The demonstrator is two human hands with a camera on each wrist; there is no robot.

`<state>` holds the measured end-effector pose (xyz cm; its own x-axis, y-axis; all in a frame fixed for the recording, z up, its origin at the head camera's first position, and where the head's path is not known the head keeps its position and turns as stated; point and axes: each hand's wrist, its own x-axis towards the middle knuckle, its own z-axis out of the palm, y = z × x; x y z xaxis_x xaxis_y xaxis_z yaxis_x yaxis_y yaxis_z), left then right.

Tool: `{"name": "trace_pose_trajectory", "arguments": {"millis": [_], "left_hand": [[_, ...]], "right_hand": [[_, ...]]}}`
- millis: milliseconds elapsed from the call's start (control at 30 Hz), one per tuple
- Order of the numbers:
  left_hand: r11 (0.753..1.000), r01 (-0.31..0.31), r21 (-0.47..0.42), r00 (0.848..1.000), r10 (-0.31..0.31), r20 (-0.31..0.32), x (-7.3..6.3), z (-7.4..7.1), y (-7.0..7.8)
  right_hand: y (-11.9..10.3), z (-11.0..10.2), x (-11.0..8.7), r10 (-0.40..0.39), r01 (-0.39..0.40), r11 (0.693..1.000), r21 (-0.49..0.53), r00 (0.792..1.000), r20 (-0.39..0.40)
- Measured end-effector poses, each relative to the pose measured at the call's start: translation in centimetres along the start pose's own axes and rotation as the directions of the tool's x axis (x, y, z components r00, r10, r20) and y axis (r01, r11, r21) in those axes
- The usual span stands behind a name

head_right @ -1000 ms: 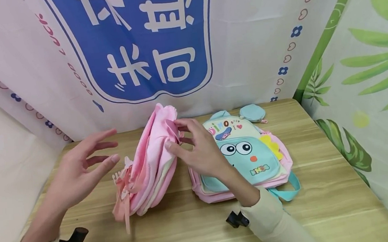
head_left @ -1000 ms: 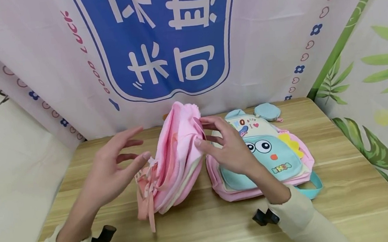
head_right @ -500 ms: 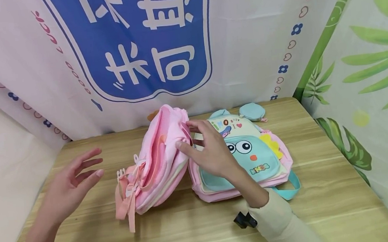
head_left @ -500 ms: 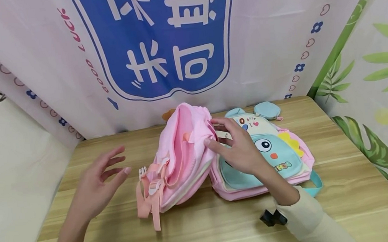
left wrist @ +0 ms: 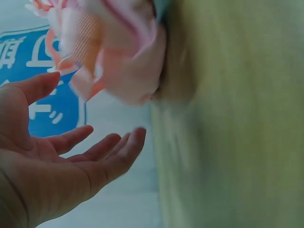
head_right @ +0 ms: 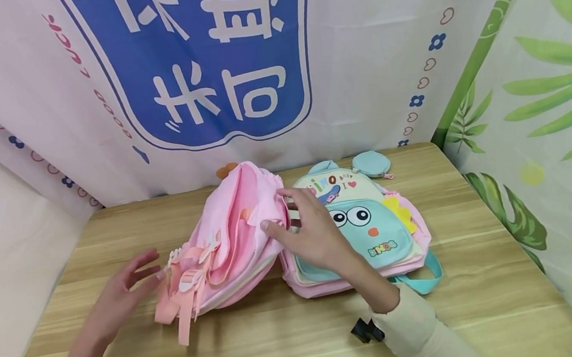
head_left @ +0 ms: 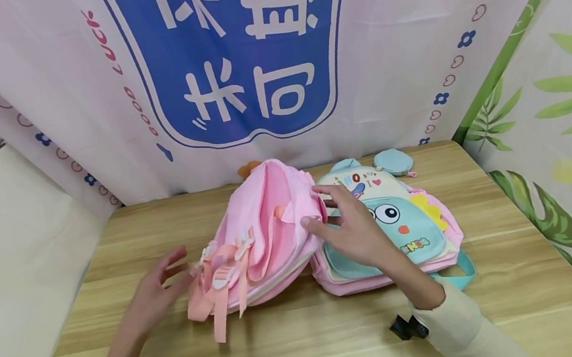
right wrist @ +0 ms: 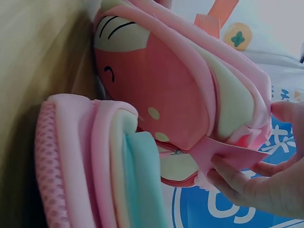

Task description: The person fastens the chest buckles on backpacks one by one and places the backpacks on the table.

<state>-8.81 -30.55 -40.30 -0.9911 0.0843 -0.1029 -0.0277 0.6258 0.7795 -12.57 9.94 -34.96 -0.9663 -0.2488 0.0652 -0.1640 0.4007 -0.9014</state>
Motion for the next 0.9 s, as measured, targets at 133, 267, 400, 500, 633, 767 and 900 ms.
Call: {"name": "trace_pose_trajectory", "arguments": {"millis": [133, 267, 400, 500, 633, 767, 900], "left_hand": [[0.998, 0.047, -0.035, 0.998, -0.045, 0.036, 0.2, 0.6, -0.7], [0.995, 0.095, 0.029, 0.995, -0.096, 0.03, 0.4, 0.8, -0.9], [0.991, 0.11, 0.07, 0.994, -0.111, 0.011, 0.4, 0.7, -1.2], [0.989, 0.106, 0.099, 0.994, -0.105, -0.008, 0.3, 0.3, -1.6], [0.986, 0.106, 0.129, 0.994, -0.103, -0.023, 0.0, -0.3, -1.8], [0.986, 0.098, 0.136, 0.995, -0.095, -0.029, -0.2, -0.8, -2.1], [0.986, 0.087, 0.144, 0.996, -0.083, -0.036, -0.3, -1.4, -2.4]], "right_hand": [[0.5, 0.6, -0.4, -0.009, 0.01, 0.999, -0.032, 1.0, 0.027], [0.9, 1.3, -0.7, -0.039, 0.042, 0.997, -0.066, 0.998, 0.045], [1.0, 1.8, -0.8, -0.031, 0.035, 0.996, -0.087, 0.998, 0.05], [1.1, 2.3, -0.9, -0.026, 0.032, 0.996, -0.087, 0.998, 0.061], [1.4, 2.9, -0.9, -0.019, 0.027, 0.996, -0.087, 0.996, 0.085], [1.9, 3.7, -0.9, -0.032, 0.04, 0.996, -0.079, 0.994, 0.108], [2.6, 4.4, -0.8, -0.06, 0.07, 0.994, -0.078, 0.99, 0.128]]}}
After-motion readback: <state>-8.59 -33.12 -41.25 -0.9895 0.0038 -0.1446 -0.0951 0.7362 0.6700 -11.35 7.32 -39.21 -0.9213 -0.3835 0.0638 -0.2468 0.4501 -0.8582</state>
